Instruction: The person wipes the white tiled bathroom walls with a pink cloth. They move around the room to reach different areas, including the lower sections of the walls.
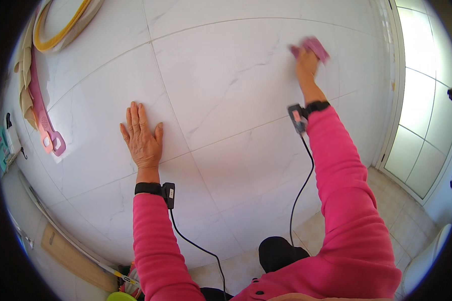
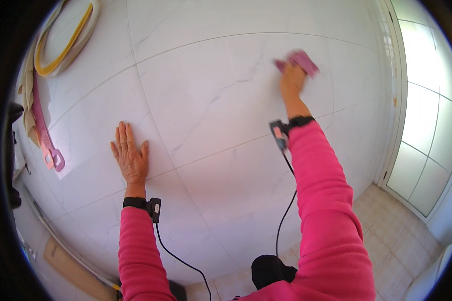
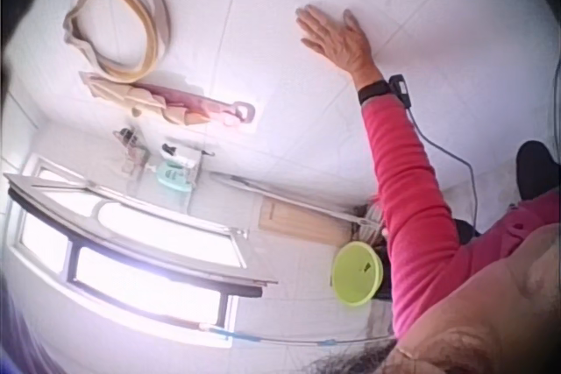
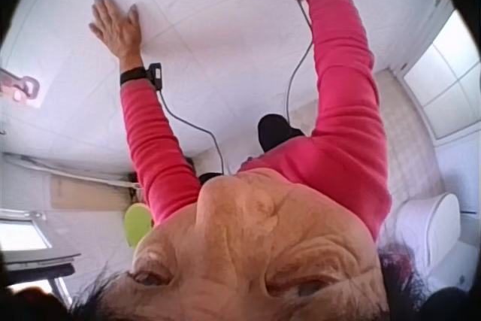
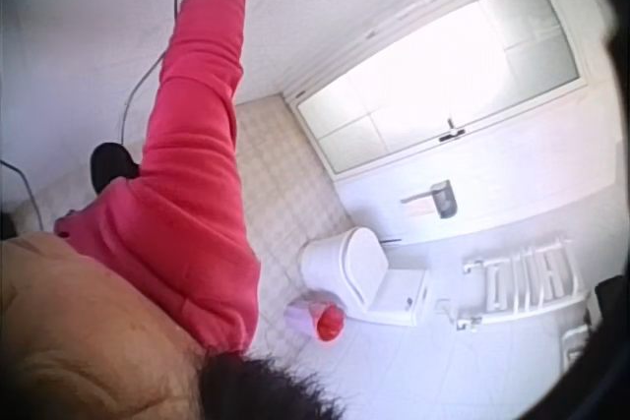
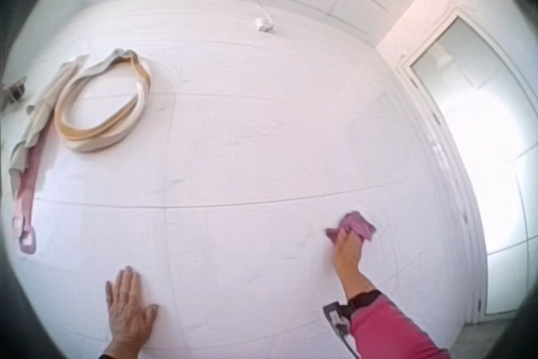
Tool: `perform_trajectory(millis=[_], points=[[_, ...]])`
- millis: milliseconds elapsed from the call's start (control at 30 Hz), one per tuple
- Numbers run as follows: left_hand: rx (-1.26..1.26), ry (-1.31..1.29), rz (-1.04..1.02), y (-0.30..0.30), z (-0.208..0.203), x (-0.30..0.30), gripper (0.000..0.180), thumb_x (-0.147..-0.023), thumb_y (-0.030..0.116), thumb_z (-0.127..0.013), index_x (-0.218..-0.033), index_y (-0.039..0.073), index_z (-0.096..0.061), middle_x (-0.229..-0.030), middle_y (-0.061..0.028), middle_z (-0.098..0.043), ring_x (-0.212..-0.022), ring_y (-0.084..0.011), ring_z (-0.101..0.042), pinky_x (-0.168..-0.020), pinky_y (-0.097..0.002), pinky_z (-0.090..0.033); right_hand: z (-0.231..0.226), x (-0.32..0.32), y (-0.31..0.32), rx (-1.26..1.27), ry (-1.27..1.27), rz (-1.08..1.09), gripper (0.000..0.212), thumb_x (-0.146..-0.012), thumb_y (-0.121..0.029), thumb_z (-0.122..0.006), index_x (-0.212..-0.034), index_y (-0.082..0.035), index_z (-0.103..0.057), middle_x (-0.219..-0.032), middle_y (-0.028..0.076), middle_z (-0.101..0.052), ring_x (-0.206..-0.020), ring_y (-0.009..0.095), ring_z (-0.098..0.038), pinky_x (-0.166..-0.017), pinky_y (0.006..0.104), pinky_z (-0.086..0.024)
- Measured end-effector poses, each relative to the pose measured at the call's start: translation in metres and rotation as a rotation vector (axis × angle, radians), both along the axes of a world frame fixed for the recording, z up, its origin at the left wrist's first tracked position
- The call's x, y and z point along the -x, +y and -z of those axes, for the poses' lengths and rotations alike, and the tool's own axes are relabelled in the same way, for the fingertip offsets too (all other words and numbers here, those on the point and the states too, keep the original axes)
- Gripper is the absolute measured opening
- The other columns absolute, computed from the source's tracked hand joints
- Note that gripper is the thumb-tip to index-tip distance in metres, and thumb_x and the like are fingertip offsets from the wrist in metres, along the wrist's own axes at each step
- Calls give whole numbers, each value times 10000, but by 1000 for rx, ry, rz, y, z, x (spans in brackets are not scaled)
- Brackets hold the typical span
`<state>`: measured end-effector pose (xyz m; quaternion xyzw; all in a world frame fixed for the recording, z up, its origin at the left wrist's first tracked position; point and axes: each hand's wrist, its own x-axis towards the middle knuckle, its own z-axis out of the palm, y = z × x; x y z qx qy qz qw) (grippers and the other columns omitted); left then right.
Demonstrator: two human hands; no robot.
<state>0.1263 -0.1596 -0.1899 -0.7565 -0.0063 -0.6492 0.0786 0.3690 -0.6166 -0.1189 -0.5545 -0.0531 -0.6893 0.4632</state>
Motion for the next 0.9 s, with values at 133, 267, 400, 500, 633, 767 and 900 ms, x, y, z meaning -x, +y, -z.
perform_trajectory(millis=[133,267,400,500,633,767,900], points=[[1,1,34,2,2,0,682,-909,328,-570,-1491,119,-282,-1564,-34,-263,-1452,-221,-209,-1180,-468,-103,-92,81,125,353,-204,278,329,-908,-220,-538,-1164,-13,-539,-1153,252,-550,-1079,426,-490,-966,485,-374],[4,-18,65,8,7,0,653,-915,313,-563,-1482,120,-303,-1558,-36,-278,-1445,-229,-228,-1177,-470,-115,-88,146,239,533,-161,-30,288,-768,-101,-645,-1036,-7,-602,-1136,186,-547,-1084,386,-492,-890,448,-456],[23,-8,24,12,15,0,617,-918,316,-556,-1456,96,-350,-1522,-57,-343,-1428,-246,-265,-1170,-477,-135,-12,192,316,982,-520,-98,343,-790,-138,-641,-1120,-54,-605,-1247,125,-543,-1233,322,-462,-1039,403,-402],[72,101,-41,15,16,-1,589,-920,318,-556,-1432,78,-389,-1444,-86,-438,-1402,-268,-305,-1163,-481,-149,-3,188,317,1046,-522,-133,389,-799,-130,-626,-1181,-73,-579,-1304,106,-529,-1270,300,-450,-1096,404,-348],[-1,7,-28,15,16,0,611,-929,306,-547,-1467,103,-339,-1516,-48,-350,-1426,-239,-269,-1171,-468,-134,-46,140,245,826,-322,-48,524,-824,-116,-617,-1335,-94,-505,-1391,130,-488,-1320,297,-421,-1124,389,-310],[14,10,14,11,17,3,625,-935,283,-535,-1491,128,-296,-1563,-14,-272,-1446,-212,-231,-1178,-453,-117,-81,93,129,359,-243,79,411,-820,-156,-571,-1220,-63,-551,-1265,152,-555,-1178,357,-491,-1004,429,-394],[9,-8,26,10,16,3,626,-928,267,-533,-1491,131,-296,-1564,-13,-272,-1448,-210,-228,-1177,-451,-118,-89,89,64,90,228,139,369,-892,-286,-534,-1201,-86,-567,-1200,119,-580,-1176,333,-481,-965,433,-432]])
